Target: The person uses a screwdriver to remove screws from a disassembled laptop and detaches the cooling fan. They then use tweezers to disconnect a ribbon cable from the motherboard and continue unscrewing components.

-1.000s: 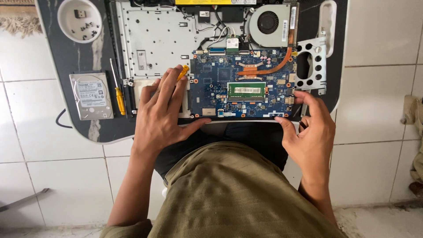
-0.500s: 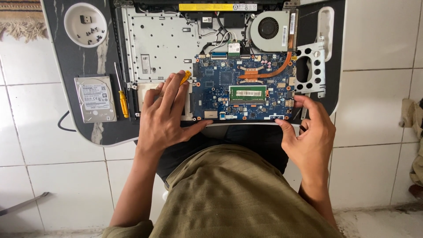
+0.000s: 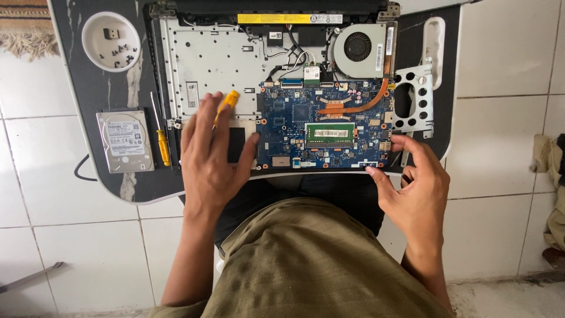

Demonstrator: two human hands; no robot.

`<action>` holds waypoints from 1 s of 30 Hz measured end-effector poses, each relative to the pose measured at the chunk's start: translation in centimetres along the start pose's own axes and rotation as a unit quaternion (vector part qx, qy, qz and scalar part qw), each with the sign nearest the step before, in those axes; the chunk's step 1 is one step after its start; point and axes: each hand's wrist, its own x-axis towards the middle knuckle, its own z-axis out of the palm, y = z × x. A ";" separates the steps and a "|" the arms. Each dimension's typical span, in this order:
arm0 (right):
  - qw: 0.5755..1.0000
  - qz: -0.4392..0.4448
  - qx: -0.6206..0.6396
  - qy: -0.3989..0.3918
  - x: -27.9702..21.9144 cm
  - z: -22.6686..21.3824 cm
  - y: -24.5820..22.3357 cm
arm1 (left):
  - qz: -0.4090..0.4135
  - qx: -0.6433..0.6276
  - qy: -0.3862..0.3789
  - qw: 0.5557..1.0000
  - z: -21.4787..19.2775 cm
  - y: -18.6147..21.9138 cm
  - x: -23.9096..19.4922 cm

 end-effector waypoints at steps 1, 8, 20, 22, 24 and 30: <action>1.000 -0.003 -0.003 -0.001 0.1 0.0 0.1 | -0.016 0.001 0.011 1.000 -0.1 0.1 0.4; 1.000 0.021 -0.003 -0.020 0.5 -0.3 0.1 | -0.033 -0.015 0.030 0.999 1.1 1.1 2.5; 0.998 0.028 0.007 -0.056 1.8 -0.9 0.2 | -0.117 -0.065 0.006 0.991 1.7 2.4 3.9; 0.994 0.063 0.033 -0.085 2.0 -1.0 0.2 | -0.129 -0.044 0.012 0.991 1.8 2.8 3.9; 0.995 0.049 0.033 -0.076 2.2 -0.9 0.3 | -0.141 -0.038 0.023 0.989 2.1 3.0 4.0; 0.995 0.054 0.035 -0.071 2.4 -0.5 0.1 | -0.156 -0.031 0.063 0.985 2.6 4.0 4.3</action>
